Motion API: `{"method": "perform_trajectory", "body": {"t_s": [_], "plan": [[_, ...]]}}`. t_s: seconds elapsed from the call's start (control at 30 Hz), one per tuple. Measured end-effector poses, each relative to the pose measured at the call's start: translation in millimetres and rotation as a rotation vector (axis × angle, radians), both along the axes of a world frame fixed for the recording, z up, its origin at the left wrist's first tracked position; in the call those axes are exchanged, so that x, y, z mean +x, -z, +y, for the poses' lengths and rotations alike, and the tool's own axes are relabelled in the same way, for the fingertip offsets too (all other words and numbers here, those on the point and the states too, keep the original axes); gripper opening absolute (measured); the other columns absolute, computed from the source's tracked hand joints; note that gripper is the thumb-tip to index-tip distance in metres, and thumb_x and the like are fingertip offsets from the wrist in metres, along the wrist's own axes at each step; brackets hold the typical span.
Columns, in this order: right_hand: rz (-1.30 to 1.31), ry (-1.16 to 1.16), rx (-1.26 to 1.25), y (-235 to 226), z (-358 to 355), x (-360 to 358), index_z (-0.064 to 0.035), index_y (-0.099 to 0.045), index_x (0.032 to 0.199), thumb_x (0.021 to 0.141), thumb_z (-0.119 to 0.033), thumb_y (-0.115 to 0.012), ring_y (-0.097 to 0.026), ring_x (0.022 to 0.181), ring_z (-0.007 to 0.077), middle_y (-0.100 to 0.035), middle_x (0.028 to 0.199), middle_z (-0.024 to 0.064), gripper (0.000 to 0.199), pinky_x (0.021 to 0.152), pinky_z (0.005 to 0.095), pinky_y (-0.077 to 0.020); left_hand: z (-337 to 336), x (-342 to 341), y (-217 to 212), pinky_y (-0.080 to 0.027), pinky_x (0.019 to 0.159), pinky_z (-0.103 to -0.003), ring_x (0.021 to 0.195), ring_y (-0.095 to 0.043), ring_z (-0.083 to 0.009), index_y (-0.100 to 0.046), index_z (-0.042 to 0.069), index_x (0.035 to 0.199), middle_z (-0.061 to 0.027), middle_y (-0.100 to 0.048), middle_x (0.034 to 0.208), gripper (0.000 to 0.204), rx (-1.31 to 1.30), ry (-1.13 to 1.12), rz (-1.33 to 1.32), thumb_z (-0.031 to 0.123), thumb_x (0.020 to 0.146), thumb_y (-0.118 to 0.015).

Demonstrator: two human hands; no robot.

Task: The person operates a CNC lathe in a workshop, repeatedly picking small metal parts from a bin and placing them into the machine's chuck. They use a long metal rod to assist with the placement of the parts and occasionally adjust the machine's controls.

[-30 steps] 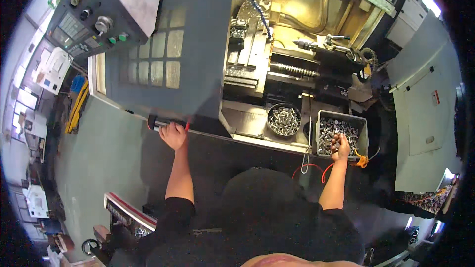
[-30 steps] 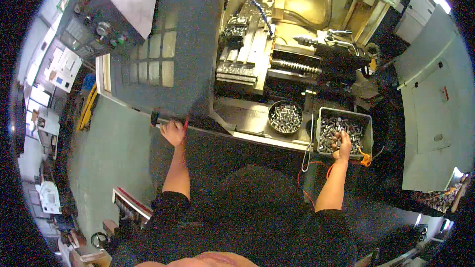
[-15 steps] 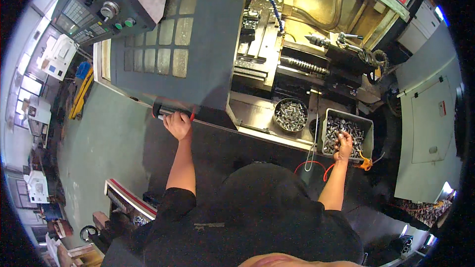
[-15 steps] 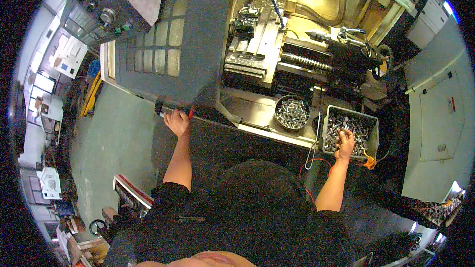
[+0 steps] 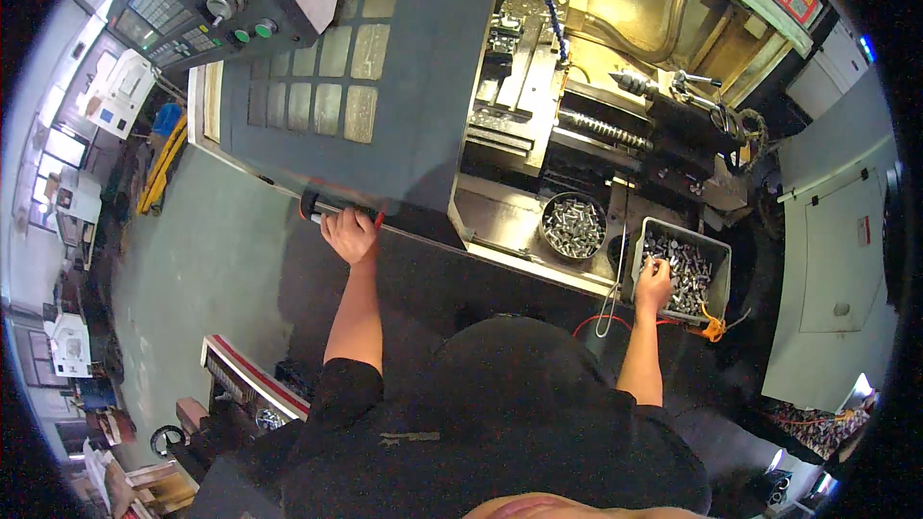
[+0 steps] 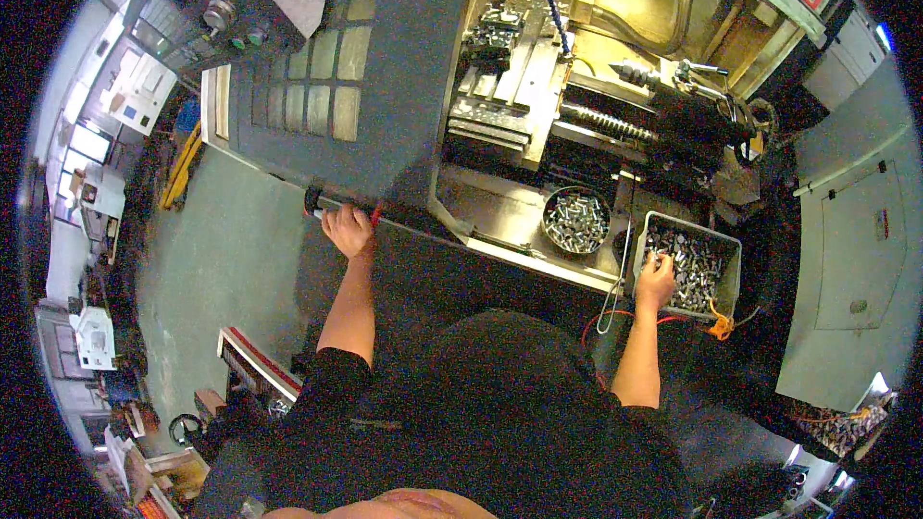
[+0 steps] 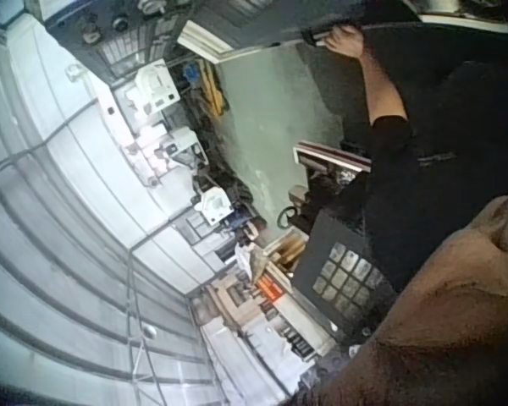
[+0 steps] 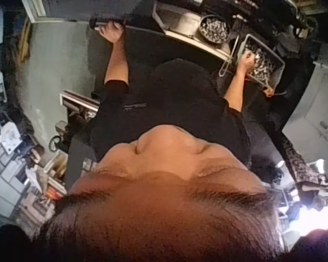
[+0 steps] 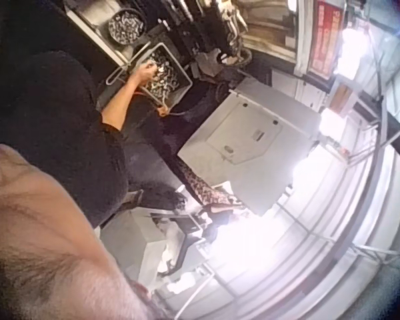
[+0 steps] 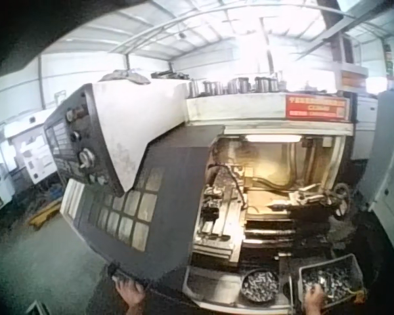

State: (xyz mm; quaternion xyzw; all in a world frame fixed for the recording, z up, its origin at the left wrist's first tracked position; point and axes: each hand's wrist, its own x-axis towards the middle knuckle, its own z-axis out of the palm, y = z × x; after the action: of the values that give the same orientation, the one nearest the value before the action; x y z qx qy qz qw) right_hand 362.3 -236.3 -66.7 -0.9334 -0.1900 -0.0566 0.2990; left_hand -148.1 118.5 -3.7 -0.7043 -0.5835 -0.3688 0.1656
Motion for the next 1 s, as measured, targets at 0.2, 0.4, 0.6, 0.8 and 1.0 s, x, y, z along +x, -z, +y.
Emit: {"method": "perform_trajectory", "body": {"t_s": [0.2, 0.4, 0.6, 0.8, 1.0], "plan": [[-0.010, -0.013, -0.065, 2.0, -0.2, -0.1, -0.0107, -0.067, 0.102, 0.094, -0.035, -0.066, -0.070, 0.080, 0.0348, -0.073, 0.087, 0.0130, 0.025, 0.067, 0.0445, -0.0516, 7.4, -6.0, 0.9, -0.037, 0.111, -0.054, 0.092, -0.061, -0.0329, -0.069, 0.005, 0.082, -0.0114, -0.070, 0.085, 0.025, 0.000, -0.026, -0.011, 0.023, 0.088, -0.053], [-0.038, -0.009, -0.017, 0.2, 0.4, -3.6, -0.0109, -0.067, 0.102, 0.094, -0.034, -0.066, -0.070, 0.080, 0.0341, -0.072, 0.087, 0.0123, 0.024, 0.068, 0.0439, -0.0516, 10.2, -11.1, 0.0, -0.036, 0.112, -0.054, 0.094, -0.062, -0.0326, -0.069, 0.005, 0.082, -0.0117, -0.069, 0.086, 0.026, -0.043, -0.004, -0.041, 0.023, 0.089, -0.052], [-0.093, -0.023, -0.017, -4.7, 1.0, -6.9, -0.0105, -0.068, 0.101, 0.094, -0.034, -0.066, -0.069, 0.076, 0.0351, -0.072, 0.086, 0.0129, 0.024, 0.066, 0.0446, -0.0515, 7.1, -8.7, -1.4, -0.035, 0.113, -0.054, 0.094, -0.061, -0.0325, -0.067, 0.004, 0.081, -0.0139, -0.068, 0.089, 0.025, 0.008, 0.012, -0.063, 0.023, 0.089, -0.053], [-0.069, -0.008, -0.037, -6.0, 3.1, -7.1, -0.0110, -0.068, 0.101, 0.094, -0.034, -0.066, -0.069, 0.075, 0.0362, -0.072, 0.085, 0.0139, 0.024, 0.064, 0.0458, -0.0513, 7.5, -8.8, -3.3, -0.035, 0.112, -0.055, 0.095, -0.061, -0.0332, -0.066, 0.004, 0.081, -0.0144, -0.068, 0.088, 0.024, -0.003, 0.012, -0.061, 0.023, 0.088, -0.054], [-0.048, -0.013, -0.036, -5.4, 2.1, -5.9, -0.0115, -0.068, 0.103, 0.095, -0.034, -0.066, -0.069, 0.078, 0.0362, -0.073, 0.087, 0.0133, 0.024, 0.066, 0.0451, -0.0514, 7.4, -7.0, -4.7, -0.035, 0.112, -0.054, 0.094, -0.061, -0.0331, -0.066, 0.005, 0.081, -0.0141, -0.068, 0.088, 0.024, 0.025, 0.005, -0.069, 0.023, 0.088, -0.054]]}}
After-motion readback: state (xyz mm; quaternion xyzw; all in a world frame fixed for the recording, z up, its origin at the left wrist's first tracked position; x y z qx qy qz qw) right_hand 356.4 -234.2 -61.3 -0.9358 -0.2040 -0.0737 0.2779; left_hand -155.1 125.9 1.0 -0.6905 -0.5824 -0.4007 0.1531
